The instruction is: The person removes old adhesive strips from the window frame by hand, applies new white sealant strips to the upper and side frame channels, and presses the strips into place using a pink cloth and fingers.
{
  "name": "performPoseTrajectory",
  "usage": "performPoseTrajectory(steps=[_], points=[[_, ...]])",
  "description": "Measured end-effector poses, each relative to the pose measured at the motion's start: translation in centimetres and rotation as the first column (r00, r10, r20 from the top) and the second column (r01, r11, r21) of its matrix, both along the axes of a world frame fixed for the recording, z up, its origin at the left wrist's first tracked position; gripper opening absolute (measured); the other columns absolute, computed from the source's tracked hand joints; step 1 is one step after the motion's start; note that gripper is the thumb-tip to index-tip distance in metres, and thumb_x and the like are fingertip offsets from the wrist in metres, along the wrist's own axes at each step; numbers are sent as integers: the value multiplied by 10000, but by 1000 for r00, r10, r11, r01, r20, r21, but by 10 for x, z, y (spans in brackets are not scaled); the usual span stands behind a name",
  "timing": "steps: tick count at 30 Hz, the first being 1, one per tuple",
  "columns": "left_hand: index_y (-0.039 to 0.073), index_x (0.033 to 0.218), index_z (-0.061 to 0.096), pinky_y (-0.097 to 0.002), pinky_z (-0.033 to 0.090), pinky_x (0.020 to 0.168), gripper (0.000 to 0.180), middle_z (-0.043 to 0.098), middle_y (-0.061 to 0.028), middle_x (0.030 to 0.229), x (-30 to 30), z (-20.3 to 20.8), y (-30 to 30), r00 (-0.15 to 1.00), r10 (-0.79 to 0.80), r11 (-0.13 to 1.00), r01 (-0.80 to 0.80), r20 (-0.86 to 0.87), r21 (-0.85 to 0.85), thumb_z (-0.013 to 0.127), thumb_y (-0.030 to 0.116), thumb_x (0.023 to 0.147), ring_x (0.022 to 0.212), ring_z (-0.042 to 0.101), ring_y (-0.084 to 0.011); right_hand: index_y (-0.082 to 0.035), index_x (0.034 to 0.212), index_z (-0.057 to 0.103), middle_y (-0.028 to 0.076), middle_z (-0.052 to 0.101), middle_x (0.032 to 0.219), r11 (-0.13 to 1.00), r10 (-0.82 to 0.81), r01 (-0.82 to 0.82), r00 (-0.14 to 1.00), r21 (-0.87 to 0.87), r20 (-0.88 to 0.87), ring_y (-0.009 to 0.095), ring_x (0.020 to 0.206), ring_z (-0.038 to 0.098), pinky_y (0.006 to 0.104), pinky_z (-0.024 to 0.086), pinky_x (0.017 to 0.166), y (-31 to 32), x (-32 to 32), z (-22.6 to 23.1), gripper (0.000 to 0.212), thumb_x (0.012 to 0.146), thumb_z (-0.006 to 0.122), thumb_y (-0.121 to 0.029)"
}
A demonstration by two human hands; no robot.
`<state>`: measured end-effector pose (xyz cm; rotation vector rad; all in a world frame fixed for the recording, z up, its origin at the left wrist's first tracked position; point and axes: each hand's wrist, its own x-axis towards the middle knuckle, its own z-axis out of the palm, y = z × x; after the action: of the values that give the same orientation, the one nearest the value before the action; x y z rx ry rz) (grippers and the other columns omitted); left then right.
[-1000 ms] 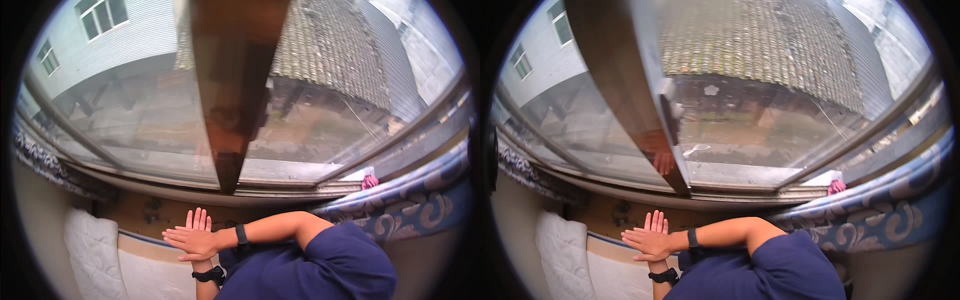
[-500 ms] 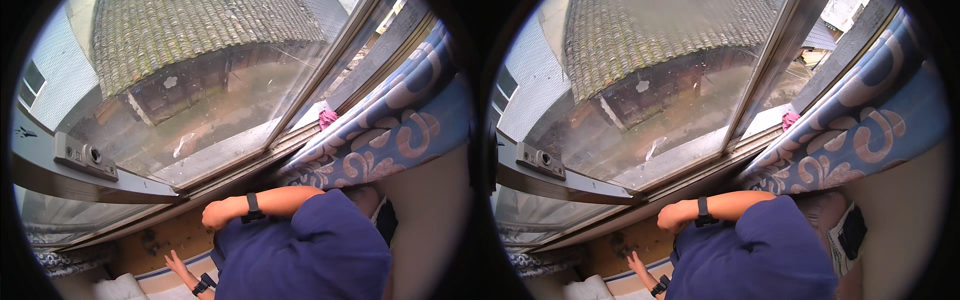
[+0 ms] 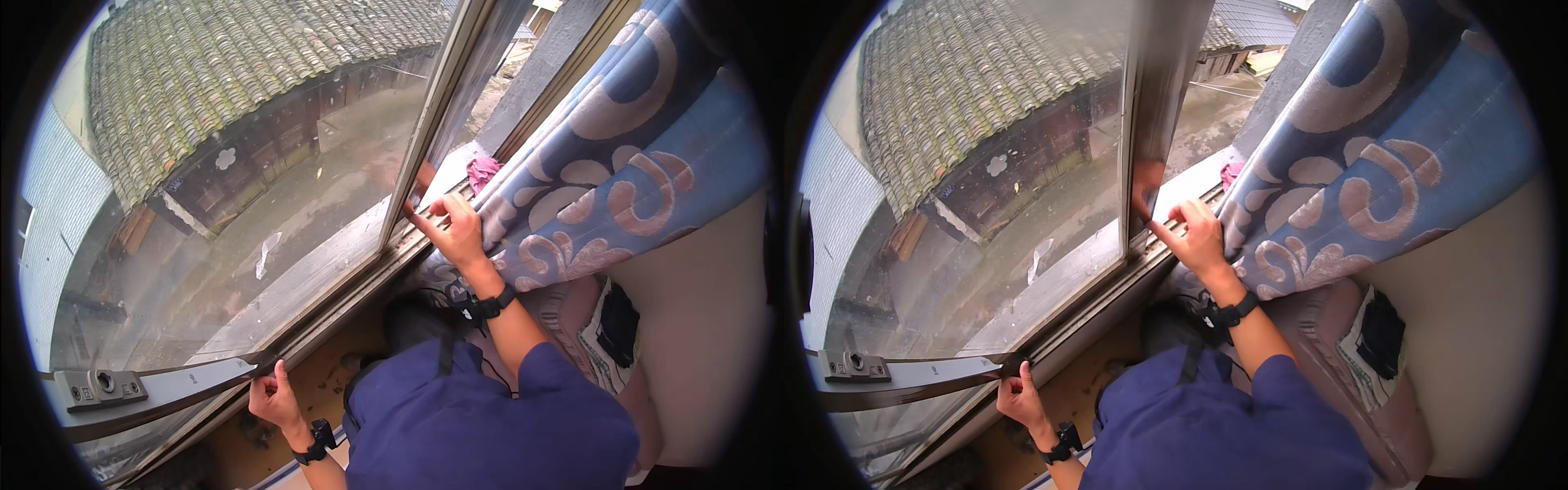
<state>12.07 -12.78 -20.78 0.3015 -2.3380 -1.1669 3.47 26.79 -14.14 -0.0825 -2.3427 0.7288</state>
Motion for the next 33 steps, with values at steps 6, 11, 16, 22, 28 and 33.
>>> performPoseTrajectory(steps=[6, 11, 16, 22, 28, 33], points=[[-49, 634, 628, -241, 377, 498, 290, 533, -32, 515, -21, -13, -3, 984, 141, 990, -138, -106, 31, 793, 86, 830, 484, 403, -86, -34, 1116, 639, 197, 603, 1162, 941, -284, 282, 959, 187, -16, 391, 1125, 538, 475, 433, 987, 125, -54, -64, 389, 767, 681, -200], [44, 586, 605, -315, 408, 474, 301, 551, -83, 525, -19, 21, 4, 953, 226, 952, -260, -204, -162, 846, 151, 729, 446, 489, -230, -30, 1349, 463, 278, 567, 1238, 795, -560, 442, 798, 416, 223, 454, 1172, 534, 521, 448, 984, 229, -84, -110, 754, 708, 755, -298], [93, 521, 502, -375, 402, 443, 413, 515, -79, 507, -11, 22, -6, 941, 255, 900, -316, -224, -299, 826, 255, 719, 477, 535, -284, 56, 1101, 626, 272, 676, 1049, 891, -452, 331, 714, 311, 534, 445, 993, 640, 514, 492, 858, 285, -61, -141, 592, 816, 734, -451], [77, 532, 576, -368, 428, 453, 434, 548, -104, 510, 8, 27, 41, 954, 272, 954, -251, 125, -163, 783, 370, 776, 484, 571, -285, -113, 1230, 661, 195, 618, 1265, 990, -119, 136, 941, -32, 316, 328, 1080, 615, 436, 474, 934, 202, -21, -8, 488, 766, 766, -222], [94, 1452, 425, -326, 523, 888, 687, 618, -149, 1211, -10, 71, 103, 393, -919, 160, 399, -11, 903, 750, 297, 882, 1039, 618, -151, -11, 1228, 619, 156, 625, 1155, 696, 717, -673, 665, -250, 208, 255, 1021, 619, 373, 484, 904, 63, 12, 64, 550, 740, 798, -192], [23, 1324, 515, -289, 496, 908, 566, 618, -78, 1179, -32, 72, 128, 422, -865, -136, 320, -269, 938, 765, 233, 862, 1026, 593, -138, -35, 1385, 480, 136, 593, 1226, 173, 981, -783, 190, -597, 34, 272, 1151, 568, 395, 445, 999, 22, 5, 58, 748, 745, 840, -174]])
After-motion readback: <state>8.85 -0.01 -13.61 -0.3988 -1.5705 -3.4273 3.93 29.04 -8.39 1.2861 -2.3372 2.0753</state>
